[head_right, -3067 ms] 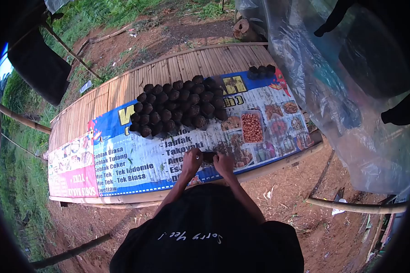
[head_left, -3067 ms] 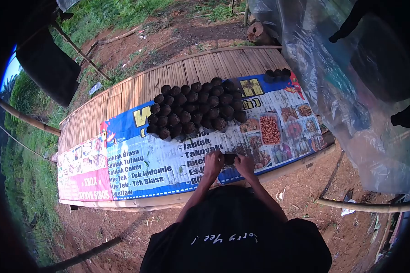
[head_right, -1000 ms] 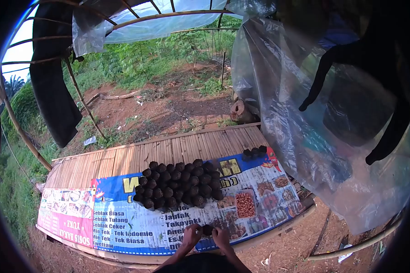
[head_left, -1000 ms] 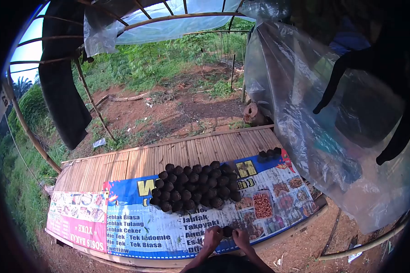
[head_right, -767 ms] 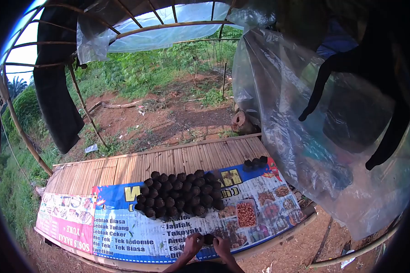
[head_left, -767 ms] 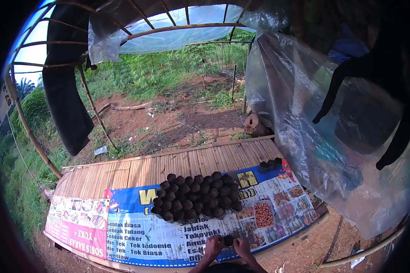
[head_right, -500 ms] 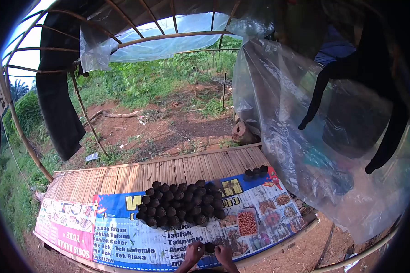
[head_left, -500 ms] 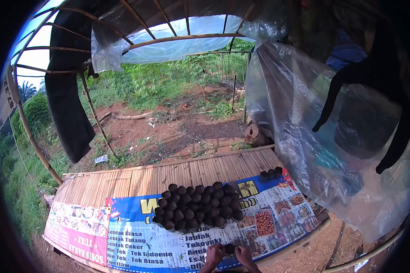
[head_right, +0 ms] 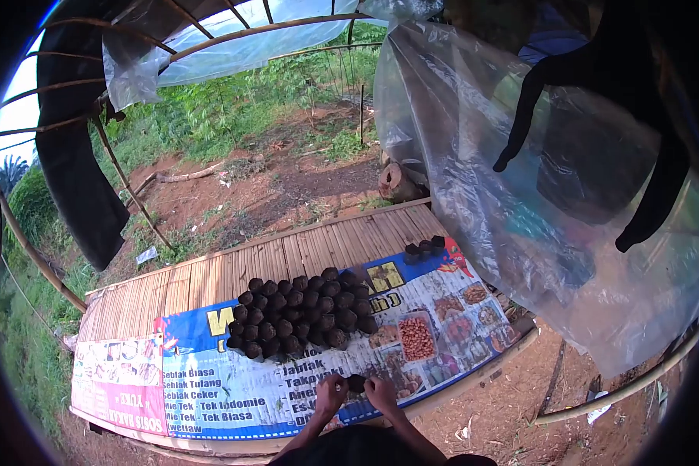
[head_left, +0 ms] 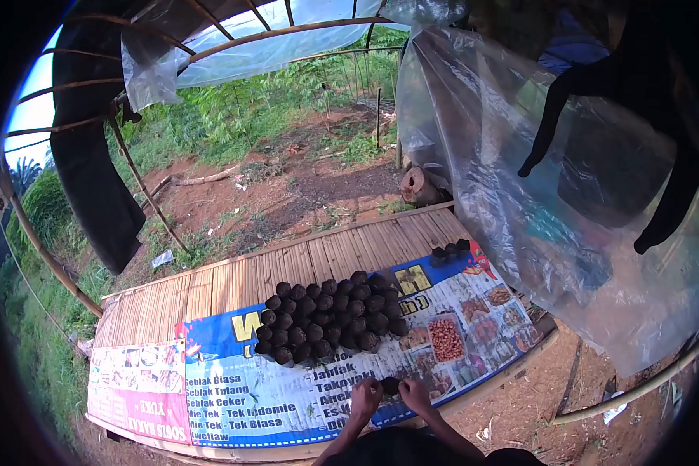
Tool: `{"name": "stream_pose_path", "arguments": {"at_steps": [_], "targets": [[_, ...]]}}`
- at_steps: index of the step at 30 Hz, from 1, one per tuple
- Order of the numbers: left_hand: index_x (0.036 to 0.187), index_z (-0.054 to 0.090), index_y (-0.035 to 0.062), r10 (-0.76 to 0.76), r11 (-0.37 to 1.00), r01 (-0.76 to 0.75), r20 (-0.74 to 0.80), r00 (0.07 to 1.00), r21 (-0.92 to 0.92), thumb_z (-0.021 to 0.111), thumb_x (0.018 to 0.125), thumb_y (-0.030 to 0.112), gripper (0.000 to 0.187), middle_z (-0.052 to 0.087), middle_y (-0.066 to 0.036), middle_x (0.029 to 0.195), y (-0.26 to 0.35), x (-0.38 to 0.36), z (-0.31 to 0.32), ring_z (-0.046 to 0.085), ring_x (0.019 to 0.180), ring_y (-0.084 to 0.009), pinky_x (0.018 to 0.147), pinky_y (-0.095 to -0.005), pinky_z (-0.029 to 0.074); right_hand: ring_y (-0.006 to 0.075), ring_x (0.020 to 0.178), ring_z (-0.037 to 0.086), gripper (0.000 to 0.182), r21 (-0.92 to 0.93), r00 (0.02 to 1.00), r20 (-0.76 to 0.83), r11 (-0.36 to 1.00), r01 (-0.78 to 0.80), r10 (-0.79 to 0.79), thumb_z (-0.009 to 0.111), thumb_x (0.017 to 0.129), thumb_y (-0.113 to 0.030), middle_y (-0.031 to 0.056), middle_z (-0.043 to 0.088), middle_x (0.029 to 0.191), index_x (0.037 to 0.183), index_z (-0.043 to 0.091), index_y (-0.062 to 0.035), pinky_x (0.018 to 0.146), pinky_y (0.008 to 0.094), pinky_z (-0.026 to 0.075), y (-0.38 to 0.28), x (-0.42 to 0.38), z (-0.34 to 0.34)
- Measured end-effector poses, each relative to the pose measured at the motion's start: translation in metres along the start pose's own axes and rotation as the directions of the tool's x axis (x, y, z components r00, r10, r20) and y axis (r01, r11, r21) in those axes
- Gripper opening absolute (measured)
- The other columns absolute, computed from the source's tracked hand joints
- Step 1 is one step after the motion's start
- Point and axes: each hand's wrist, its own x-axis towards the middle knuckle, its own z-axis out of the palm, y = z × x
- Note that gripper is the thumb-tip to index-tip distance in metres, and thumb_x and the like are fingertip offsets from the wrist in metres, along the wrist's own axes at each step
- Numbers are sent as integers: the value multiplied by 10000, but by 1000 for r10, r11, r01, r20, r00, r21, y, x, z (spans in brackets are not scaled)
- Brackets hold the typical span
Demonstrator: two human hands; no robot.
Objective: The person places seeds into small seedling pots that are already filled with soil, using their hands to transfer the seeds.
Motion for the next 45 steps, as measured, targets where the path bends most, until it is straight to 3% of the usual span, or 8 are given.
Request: {"name": "stream_pose_path", "arguments": {"at_steps": [5,7,15,17,20,29,34,45], "targets": [[740,605,-21,-26,1000,26,44,999,-6,638,756,50,80,639,-192,732,-2,11,0,637,689,-351,639,-429,497,405,665,615,260,64,999,21,997,-41,40,580,844,-230,223,597,664,731,607,3,568,471,458,11,13,8],[757,604,-22,66,998,-67,-56,996,-9,639,752,42,73,638,-192,737,1,9,-1,637,694,-352,641,-424,498,397,670,622,258,-5,1000,16,1000,-6,6,584,840,-237,213,609,675,738,619,-2,580,463,463,-6,15,-6],[814,611,-10,11,999,-14,55,998,47,649,783,92,114,650,-206,762,-14,12,5,641,719,-378,677,-451,499,398,688,630,305,-50,999,34,998,-25,27,595,849,-299,226,616,687,772,632,-7,592,460,467,1,18,0],[884,614,-1,19,992,-27,63,998,125,666,800,137,169,651,-207,763,-13,16,5,643,733,-368,692,-461,487,399,711,640,377,-33,962,34,962,-270,271,585,859,-366,235,627,708,780,654,-4,612,463,472,-9,13,-2],[943,616,-3,152,951,-154,29,988,268,687,775,128,224,657,-203,766,-11,29,4,652,728,-360,666,-436,504,399,738,648,436,-127,927,193,945,-301,322,573,862,-419,234,641,728,778,677,-4,639,468,478,-7,10,1],[748,620,-1,106,934,-172,217,970,313,632,763,110,112,637,-202,723,-12,37,2,642,723,-348,670,-460,475,386,746,653,321,-179,970,95,962,-205,224,597,811,-333,215,658,754,797,698,-29,698,468,508,-14,8,5],[701,591,-20,112,993,-113,31,993,35,619,729,18,55,615,-208,683,3,18,-8,622,662,-362,618,-449,481,383,737,650,279,-139,986,64,979,-146,156,607,807,-300,198,658,740,797,693,-34,680,459,510,-21,8,-8],[749,615,-10,-13,997,9,50,999,79,630,760,42,54,635,-193,750,-5,-1,0,604,753,-367,708,-462,440,387,709,638,272,-184,984,125,977,-105,129,595,811,-308,195,645,713,768,679,-53,654,478,495,-6,3,-3]]}}
